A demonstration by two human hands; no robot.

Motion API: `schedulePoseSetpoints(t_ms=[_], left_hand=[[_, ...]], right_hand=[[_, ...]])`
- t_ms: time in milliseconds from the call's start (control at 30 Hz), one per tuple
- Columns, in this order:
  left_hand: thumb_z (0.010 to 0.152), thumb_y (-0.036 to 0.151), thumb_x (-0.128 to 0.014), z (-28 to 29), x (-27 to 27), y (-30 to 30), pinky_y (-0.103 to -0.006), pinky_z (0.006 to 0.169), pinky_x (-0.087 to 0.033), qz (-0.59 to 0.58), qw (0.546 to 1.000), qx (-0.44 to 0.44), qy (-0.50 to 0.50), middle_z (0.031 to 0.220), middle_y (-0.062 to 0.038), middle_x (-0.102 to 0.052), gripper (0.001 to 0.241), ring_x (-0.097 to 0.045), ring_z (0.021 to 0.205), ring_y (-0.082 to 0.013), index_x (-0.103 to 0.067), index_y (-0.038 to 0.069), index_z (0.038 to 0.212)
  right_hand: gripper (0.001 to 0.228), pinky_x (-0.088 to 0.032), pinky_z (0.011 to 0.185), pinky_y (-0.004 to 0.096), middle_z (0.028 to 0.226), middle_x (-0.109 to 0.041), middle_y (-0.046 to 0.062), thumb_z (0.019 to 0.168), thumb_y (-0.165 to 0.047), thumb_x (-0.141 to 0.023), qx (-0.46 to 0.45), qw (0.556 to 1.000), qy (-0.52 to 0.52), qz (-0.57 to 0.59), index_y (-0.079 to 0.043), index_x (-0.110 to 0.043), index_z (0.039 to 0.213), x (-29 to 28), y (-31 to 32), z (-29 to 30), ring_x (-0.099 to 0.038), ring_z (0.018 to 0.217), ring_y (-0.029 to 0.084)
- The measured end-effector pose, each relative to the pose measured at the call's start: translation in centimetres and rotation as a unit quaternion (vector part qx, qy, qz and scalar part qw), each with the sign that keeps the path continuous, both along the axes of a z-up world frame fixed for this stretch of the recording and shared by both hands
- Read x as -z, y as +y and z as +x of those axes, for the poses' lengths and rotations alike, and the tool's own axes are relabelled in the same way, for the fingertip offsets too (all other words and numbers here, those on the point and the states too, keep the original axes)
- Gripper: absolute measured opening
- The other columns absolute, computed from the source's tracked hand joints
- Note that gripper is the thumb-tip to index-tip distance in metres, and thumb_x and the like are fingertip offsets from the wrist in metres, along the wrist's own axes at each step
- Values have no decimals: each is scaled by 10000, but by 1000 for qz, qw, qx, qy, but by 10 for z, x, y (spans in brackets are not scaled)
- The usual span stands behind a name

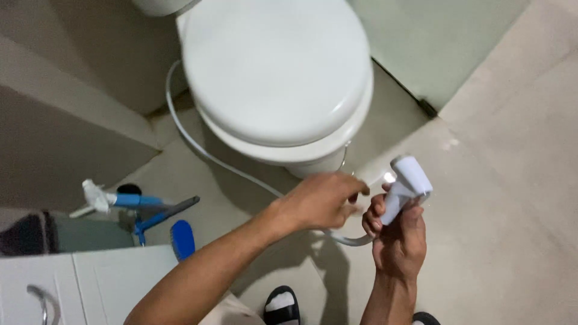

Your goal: The person uses a handheld bidet sprayer to clean the toilet bowl, seat, and tank, then rinses the bathroom floor and sink. They wipe the sink with a cloth and dry their hands.

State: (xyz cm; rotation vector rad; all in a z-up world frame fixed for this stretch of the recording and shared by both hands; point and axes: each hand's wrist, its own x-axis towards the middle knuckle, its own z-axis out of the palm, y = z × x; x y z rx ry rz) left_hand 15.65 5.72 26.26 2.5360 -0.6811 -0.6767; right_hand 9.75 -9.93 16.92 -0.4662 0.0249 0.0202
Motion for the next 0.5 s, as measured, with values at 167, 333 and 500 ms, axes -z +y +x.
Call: schedulePoseSetpoints(t_ms=[167, 333, 500], left_hand=[[917, 174, -644, 6, 5, 34, -380, 692, -523, -127, 904, -40, -406, 717, -35, -579, 83, -623, 733, -246, -619, 121, 858], [935, 171, -623, 9, 17, 50, -396, 680, -527, -96, 877, -53, -468, 752, -53, -601, 94, -629, 746, -260, -681, 104, 964], [896, 179, -652, 8, 19, 54, -377, 703, -505, -43, 855, -48, -515, 819, -39, -599, 128, -620, 808, -241, -679, 118, 1005]], right_hand=[[558, -370, 469, 211, 842, -522, 68, 1069, -494, -418, -3, 993, 39, -115, 2, -534, 1296, -29, 31, 12, -493, 595, 95], [533, -382, 467, 205, 836, -543, 58, 1068, -491, -448, 10, 990, 43, -133, -13, -562, 1274, -52, 40, 7, -503, 597, 87], [539, -376, 472, 207, 840, -554, 53, 1066, -506, -436, 22, 989, 41, -144, -27, -568, 1275, -71, 42, 8, -505, 607, 89]])
